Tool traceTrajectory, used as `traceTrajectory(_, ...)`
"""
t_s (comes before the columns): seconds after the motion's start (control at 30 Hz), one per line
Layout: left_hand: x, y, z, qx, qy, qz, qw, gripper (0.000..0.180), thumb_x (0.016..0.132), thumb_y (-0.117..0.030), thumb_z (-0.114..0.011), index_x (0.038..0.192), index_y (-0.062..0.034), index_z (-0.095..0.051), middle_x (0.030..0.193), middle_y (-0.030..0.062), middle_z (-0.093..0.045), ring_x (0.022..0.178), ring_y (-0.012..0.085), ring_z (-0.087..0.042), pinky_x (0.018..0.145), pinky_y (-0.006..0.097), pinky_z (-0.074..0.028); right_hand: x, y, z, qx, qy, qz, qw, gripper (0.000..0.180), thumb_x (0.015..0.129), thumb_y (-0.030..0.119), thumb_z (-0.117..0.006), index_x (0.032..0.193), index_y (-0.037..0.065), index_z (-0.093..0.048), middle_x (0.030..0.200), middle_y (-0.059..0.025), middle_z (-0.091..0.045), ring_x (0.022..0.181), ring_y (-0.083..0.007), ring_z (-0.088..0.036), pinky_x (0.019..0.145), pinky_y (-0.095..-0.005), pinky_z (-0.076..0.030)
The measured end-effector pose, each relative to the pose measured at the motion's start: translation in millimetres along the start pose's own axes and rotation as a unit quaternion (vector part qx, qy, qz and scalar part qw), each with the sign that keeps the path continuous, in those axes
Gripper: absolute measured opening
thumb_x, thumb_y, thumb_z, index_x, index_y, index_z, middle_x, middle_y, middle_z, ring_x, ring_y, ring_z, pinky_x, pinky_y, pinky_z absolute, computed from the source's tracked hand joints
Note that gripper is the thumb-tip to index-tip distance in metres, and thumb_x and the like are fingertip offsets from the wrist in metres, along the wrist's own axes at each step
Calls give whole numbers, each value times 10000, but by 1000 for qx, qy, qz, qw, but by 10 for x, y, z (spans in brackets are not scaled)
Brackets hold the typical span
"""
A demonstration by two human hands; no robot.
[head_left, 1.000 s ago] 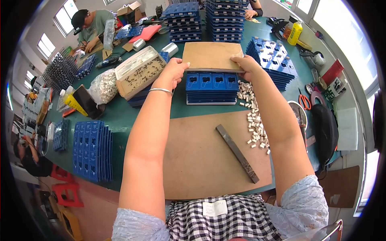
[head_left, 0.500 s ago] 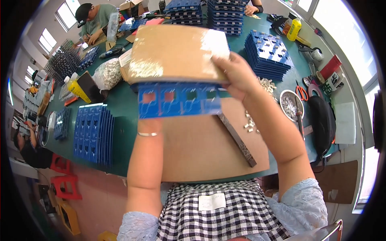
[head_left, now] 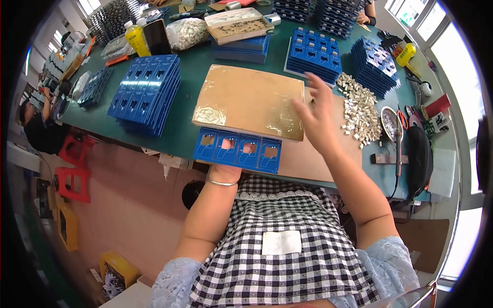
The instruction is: The person solders electronic components onto a blue PCB using a soldering iron and solder wire.
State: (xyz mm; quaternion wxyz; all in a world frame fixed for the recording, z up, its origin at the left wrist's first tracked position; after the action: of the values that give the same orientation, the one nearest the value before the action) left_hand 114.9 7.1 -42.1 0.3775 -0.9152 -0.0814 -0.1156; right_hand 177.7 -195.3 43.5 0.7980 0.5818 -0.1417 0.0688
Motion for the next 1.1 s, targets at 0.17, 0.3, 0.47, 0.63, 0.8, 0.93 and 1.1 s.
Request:
traceTrajectory(0.17,72,-210,-193,-148,115,69,980,528,968,-354,-476,1396,-63,-372,1338,113,-494,1129,240,-560,895,364,-534,-232,867,-684,-274,198,270,902,571,762,285,-715,1289,155,-541,1248,-155,-486,1159,-366,-449,991,-454,-387)
traceTrajectory(0.3,222,-512,-452,-169,102,119,973,542,966,-344,-490,1415,-69,-359,1356,115,-484,1144,246,-557,893,367,-540,-237,817,-777,-171,215,225,935,743,720,244,-775,1382,164,-448,1289,-183,-440,1139,-375,-473,944,-447,-433)
traceTrajectory(0.47,474,-725,-946,292,230,125,920,470,1026,-313,-379,1417,-51,-381,1402,103,-441,1252,238,-472,1050,343,-387,-443,364,-661,85,76,141,983,1033,724,32,-776,1502,131,-103,1381,-204,-295,1157,-343,-497,922,-402,-496)
traceTrajectory(0.63,195,-353,-1180,598,341,-42,724,423,991,-296,-423,1383,-144,-476,1407,146,-426,1294,336,-397,1100,413,-290,-1086,-238,-490,58,151,76,984,565,780,-53,-624,1296,-6,-399,1166,-153,-544,1092,-290,-546,916,-394,-455)
traceTrajectory(0.8,-237,29,-1216,731,340,-47,589,406,919,-244,-545,1319,-311,-534,1410,22,-418,1297,383,-327,1001,622,-244,-1651,-309,-135,321,292,-362,825,359,923,30,-512,1275,5,-441,1167,-155,-587,1054,-255,-623,799,-395,-571)
traceTrajectory(0.93,-373,209,-1169,751,354,-49,555,397,903,-260,-573,1295,-318,-552,1426,-1,-397,1314,380,-299,992,663,-225,-1896,-415,-39,447,376,-455,672,456,931,80,-491,1353,3,-333,1221,-207,-550,1057,-292,-621,902,-405,-528)
traceTrajectory(1.1,-412,306,-1164,772,363,-49,520,405,892,-278,-594,1293,-319,-554,1426,2,-392,1333,378,-271,996,698,-224,-1961,-540,228,308,404,-513,692,361,959,167,-513,1266,-11,-449,1101,-160,-618,998,-236,-641,867,-320,-528)
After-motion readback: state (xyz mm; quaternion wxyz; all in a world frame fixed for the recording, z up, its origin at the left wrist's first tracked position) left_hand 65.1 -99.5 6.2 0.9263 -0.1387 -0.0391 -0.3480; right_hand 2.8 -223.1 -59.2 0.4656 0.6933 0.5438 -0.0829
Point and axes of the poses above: each hand's wrist, its own x-axis towards the middle knuckle, its own z-axis out of the back of the hand, y = z × x, the point moved 8 cm from there along x, towards the middle knuckle
